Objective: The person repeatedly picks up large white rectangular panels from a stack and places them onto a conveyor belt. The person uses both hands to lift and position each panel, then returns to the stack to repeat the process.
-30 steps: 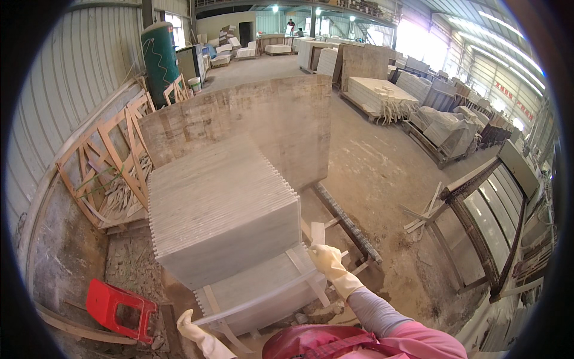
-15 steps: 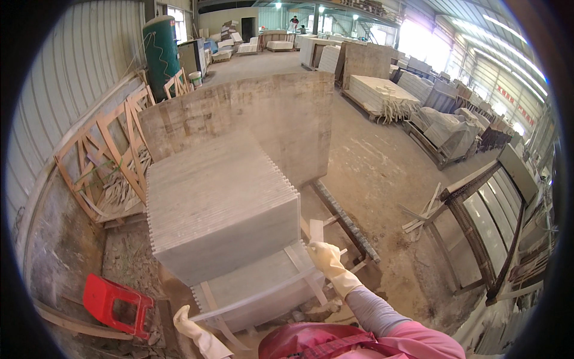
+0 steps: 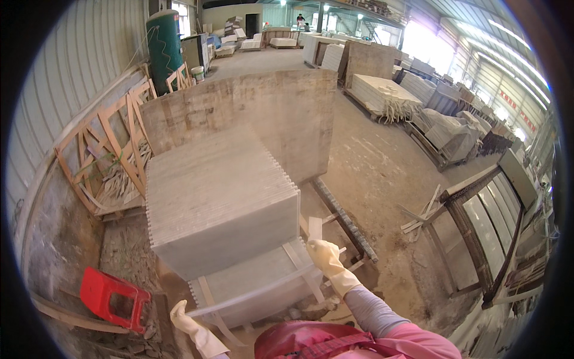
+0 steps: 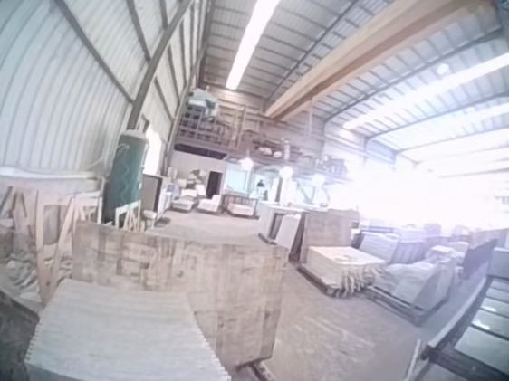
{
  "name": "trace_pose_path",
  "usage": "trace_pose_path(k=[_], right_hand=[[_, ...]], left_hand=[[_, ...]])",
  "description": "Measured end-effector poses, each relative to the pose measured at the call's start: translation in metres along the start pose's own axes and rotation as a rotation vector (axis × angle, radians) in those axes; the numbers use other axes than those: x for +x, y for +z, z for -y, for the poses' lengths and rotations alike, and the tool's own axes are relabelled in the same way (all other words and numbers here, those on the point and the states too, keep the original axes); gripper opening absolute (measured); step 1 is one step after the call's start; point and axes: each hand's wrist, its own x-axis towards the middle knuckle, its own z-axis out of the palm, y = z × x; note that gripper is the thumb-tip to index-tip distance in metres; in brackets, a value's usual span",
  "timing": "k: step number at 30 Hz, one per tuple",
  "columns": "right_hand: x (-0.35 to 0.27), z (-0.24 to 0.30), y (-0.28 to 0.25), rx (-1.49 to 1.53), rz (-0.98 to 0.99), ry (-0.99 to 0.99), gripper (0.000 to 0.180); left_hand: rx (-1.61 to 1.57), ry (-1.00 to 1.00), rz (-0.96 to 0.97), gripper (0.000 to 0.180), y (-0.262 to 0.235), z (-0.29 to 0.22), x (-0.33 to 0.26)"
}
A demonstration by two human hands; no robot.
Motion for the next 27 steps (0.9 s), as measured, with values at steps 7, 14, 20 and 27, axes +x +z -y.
trace_pose_path(k=[7, 14, 20, 27], right_hand=[[0.000, 0.006, -0.005, -0.027, 0.014, 0.013, 0.025], [0.001, 0.007, -0.006, -0.026, 0.032, 0.017, 0.026], [0.004, 0.001, 0.002, -0.030, 0.050, 0.028, 0.025], [0.004, -0.016, -0.023, -0.231, -0.179, -0.179, 0.042]], left_hand=[[0.000, -0.032, -0.014, 0.011, 0.003, -0.004, -0.003], [0.059, -0.036, 0.079, 0.016, -0.004, -0.009, -0.004], [0.100, -0.055, 0.184, 0.019, -0.007, -0.021, -0.005], [0.163, -0.059, 0.192, 0.021, -0.001, -0.028, -0.004]])
